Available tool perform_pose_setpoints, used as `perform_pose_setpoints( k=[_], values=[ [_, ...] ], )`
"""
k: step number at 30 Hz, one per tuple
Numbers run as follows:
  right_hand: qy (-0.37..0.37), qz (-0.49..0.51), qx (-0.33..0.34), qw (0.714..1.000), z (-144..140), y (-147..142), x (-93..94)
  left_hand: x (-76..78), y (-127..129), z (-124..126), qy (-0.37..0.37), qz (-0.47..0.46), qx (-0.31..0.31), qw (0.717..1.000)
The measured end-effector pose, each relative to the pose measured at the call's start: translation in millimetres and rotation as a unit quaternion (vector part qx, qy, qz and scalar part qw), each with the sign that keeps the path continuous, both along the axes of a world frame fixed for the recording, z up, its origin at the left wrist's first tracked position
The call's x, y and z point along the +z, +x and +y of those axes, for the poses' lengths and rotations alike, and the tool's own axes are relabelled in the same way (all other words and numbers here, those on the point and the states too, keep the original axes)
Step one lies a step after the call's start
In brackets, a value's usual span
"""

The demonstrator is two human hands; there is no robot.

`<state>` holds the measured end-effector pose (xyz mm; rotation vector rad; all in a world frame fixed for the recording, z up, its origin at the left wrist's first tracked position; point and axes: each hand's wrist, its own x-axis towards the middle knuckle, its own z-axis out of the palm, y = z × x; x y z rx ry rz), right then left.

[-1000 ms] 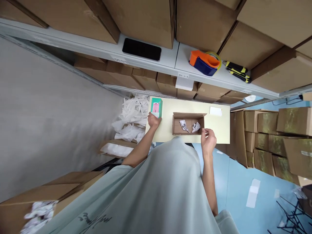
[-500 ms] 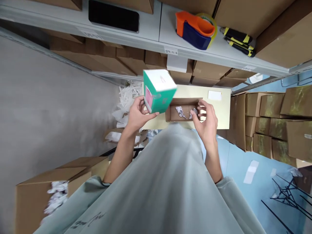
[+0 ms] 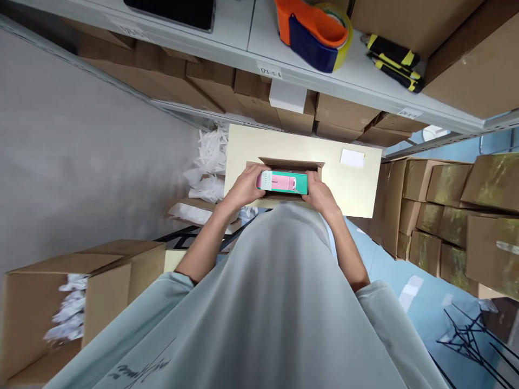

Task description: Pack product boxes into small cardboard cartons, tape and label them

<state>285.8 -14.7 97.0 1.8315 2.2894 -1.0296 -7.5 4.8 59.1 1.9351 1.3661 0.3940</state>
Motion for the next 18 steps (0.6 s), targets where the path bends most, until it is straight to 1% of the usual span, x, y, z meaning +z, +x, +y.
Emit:
perform_pose_setpoints(
  k=[2, 6, 9, 12, 15, 18],
  values=[
    [0.014, -0.043, 0.019, 0.999, -0.9, 1.9, -10.1, -4.3, 8.1, 0.4, 0.002, 0.008, -0.007, 1.0],
    [0.072, -0.121, 0.057, 0.988, 3.9, 10.9, -26.6, -18.3, 33.8, 6.1, 0.001, 0.033, -0.008, 0.999],
    [0.074, -0.159, 0.082, 0.981, 14.7, 14.9, -44.3, -32.5, 51.6, 11.1, -0.01, 0.1, -0.014, 0.995],
    [0.066, -0.17, 0.109, 0.977, 23.8, 13.7, -60.1, -43.6, 63.5, 15.7, -0.02, 0.169, -0.036, 0.985],
    [0.054, -0.178, 0.119, 0.975, 27.0, 9.8, -68.8, -48.3, 69.9, 19.8, -0.03, 0.205, -0.066, 0.976],
    [0.039, -0.172, 0.101, 0.979, 25.1, 6.9, -69.9, -46.6, 70.7, 20.2, -0.046, 0.219, -0.073, 0.972]
  ],
)
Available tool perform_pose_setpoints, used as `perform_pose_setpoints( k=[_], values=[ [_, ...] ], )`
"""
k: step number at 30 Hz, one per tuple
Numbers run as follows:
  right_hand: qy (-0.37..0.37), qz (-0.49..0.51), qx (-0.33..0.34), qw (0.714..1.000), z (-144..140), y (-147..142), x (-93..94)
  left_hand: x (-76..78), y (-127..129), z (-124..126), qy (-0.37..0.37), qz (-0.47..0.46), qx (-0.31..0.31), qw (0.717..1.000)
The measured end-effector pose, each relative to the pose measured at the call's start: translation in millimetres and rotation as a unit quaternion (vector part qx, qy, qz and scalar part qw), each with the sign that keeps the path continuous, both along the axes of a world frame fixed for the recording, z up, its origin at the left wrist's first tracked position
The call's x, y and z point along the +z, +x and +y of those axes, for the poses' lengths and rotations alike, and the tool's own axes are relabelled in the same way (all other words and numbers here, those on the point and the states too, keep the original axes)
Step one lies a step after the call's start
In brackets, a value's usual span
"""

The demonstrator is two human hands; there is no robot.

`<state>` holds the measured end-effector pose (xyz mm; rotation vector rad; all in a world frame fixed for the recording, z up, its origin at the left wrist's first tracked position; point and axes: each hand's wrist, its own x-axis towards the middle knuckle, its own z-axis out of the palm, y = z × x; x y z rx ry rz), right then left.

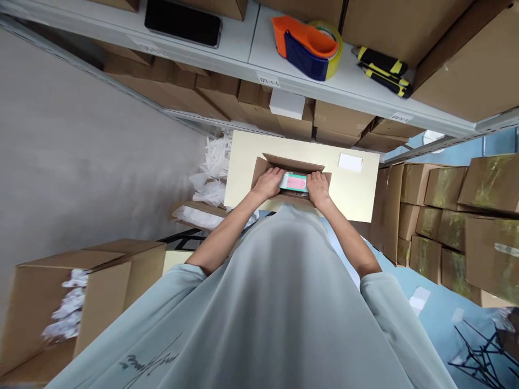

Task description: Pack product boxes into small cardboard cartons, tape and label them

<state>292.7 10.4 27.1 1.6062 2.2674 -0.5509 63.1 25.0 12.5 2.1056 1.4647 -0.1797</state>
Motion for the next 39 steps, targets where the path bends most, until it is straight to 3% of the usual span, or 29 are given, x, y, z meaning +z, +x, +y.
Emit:
perform_pose_setpoints(
  k=[3, 5, 10, 13, 17, 25, 31, 35, 39],
  values=[
    [-0.001, 0.014, -0.03, 0.999, -7.7, 2.3, 9.0, 7.7, -7.2, -7.1, 0.016, -0.045, 0.03, 0.998],
    [0.028, 0.039, -0.051, 0.998, -17.3, 8.8, 20.9, 15.1, -16.3, -15.5, 0.067, -0.097, 0.067, 0.991],
    [0.164, 0.135, -0.198, 0.957, -51.7, 38.2, 47.2, 26.3, -42.0, -35.3, 0.203, -0.151, 0.24, 0.937],
    [0.173, 0.178, -0.287, 0.925, -69.6, 51.5, 46.9, 24.6, -48.6, -40.2, 0.203, -0.13, 0.313, 0.919],
    [0.122, 0.215, -0.337, 0.908, -79.8, 52.8, 38.1, 24.0, -44.8, -43.5, 0.167, -0.085, 0.347, 0.919],
    [0.046, 0.224, -0.351, 0.908, -63.4, 31.8, 26.9, 28.4, -31.0, -52.4, 0.145, -0.026, 0.39, 0.909],
    [0.052, 0.198, -0.349, 0.915, -68.5, 28.0, 22.7, 22.6, -25.0, -67.2, 0.126, -0.021, 0.401, 0.907],
    [0.083, 0.183, -0.342, 0.918, -86.4, 28.0, 26.5, 24.7, -36.7, -95.1, 0.114, -0.028, 0.422, 0.899],
    [0.108, 0.192, -0.3, 0.928, -112.3, -1.8, 32.3, 29.1, -71.1, -151.7, 0.117, -0.051, 0.466, 0.876]
  ],
)
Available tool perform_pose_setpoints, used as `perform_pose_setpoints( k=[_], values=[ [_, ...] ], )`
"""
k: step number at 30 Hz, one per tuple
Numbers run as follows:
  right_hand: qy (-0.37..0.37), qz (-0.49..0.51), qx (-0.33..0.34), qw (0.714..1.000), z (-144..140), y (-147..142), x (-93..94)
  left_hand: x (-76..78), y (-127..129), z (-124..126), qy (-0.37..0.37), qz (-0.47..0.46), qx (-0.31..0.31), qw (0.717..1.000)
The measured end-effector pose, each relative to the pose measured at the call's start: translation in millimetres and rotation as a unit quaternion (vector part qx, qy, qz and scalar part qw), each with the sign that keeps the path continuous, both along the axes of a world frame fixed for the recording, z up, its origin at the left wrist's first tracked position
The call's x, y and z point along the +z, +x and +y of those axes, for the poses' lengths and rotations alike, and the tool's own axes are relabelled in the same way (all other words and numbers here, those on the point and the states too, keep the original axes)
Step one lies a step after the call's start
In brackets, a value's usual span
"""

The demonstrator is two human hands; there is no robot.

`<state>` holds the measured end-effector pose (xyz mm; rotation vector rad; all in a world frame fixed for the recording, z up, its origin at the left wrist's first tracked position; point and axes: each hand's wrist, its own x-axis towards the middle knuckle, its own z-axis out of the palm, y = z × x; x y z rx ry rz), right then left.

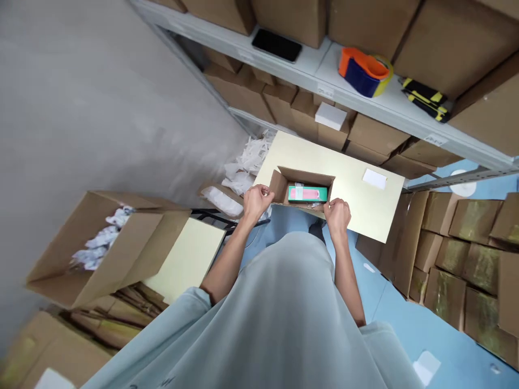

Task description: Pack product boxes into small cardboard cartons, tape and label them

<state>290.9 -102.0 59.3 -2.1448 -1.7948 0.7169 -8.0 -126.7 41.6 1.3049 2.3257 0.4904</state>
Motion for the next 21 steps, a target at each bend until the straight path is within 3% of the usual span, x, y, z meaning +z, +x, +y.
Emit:
perform_pose_setpoints(
  k=[4, 11, 16, 21],
  values=[
    [-0.002, -0.02, 0.082, 0.996, -41.0, -67.7, 6.0, 1.6, -58.6, -90.3, 0.033, -0.012, 0.074, 0.997],
    [-0.011, -0.018, 0.254, 0.967, -140.3, -211.5, 1.8, 0.9, -159.6, -286.9, 0.056, -0.006, 0.251, 0.966],
    [0.015, -0.006, 0.387, 0.922, -199.8, -309.3, -7.2, 6.1, -204.8, -405.6, 0.061, 0.019, 0.372, 0.926],
    [0.058, 0.022, 0.51, 0.858, -235.7, -388.9, -14.4, -1.2, -225.9, -483.8, 0.064, 0.037, 0.471, 0.879]
  ],
)
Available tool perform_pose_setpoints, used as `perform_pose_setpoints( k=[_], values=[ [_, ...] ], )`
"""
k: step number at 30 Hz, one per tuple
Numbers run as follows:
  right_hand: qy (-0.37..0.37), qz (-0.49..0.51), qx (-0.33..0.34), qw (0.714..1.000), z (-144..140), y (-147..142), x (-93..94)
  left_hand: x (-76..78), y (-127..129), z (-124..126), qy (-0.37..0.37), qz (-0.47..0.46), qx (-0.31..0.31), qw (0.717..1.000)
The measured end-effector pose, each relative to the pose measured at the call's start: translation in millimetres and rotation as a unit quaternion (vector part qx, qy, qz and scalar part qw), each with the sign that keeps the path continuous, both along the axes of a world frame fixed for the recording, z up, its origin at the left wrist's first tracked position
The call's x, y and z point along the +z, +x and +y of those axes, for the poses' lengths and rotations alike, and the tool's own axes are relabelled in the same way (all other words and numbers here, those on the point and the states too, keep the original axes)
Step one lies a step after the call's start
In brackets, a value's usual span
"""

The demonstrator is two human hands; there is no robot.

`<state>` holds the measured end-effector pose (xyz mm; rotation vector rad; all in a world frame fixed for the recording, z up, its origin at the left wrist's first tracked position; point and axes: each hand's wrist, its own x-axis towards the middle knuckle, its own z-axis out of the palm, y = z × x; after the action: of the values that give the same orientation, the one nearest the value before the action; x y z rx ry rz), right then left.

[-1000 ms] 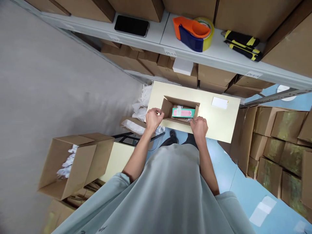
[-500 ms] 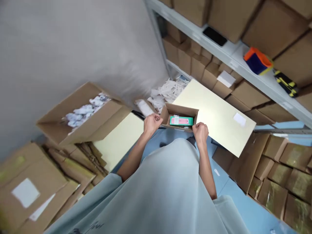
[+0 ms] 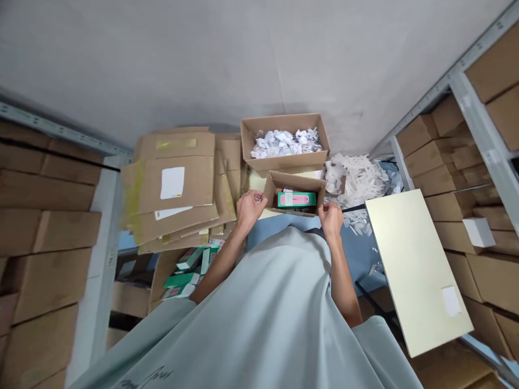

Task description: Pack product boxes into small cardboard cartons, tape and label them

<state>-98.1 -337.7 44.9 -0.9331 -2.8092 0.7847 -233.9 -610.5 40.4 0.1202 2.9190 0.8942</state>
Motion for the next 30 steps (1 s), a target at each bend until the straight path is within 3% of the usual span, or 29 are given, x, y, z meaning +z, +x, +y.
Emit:
perform_pose_setpoints(
  k=[3, 7, 15, 21, 25, 30],
  values=[
    [0.008, 0.009, 0.056, 0.998, -9.2, -35.7, -3.3, -8.6, -2.8, -23.5, 0.018, 0.005, 0.041, 0.999],
    [0.009, 0.003, 0.101, 0.995, -10.3, -73.7, -4.1, -15.4, -7.9, -33.2, 0.041, 0.005, 0.069, 0.997],
    [-0.009, -0.004, 0.147, 0.989, 6.3, -116.8, -1.7, -23.1, -30.1, -20.4, 0.047, -0.013, 0.081, 0.996],
    [-0.027, 0.028, 0.183, 0.982, 24.7, -150.9, 21.7, -13.1, -64.3, -3.2, 0.06, 0.041, 0.097, 0.993],
    [0.026, 0.049, 0.203, 0.977, 45.7, -205.1, 39.9, -6.5, -101.2, 11.2, 0.071, 0.09, 0.044, 0.992],
    [0.079, -0.081, 0.274, 0.955, 54.2, -287.7, 44.0, -24.5, -123.0, 22.1, 0.058, 0.095, 0.022, 0.994]
  ],
)
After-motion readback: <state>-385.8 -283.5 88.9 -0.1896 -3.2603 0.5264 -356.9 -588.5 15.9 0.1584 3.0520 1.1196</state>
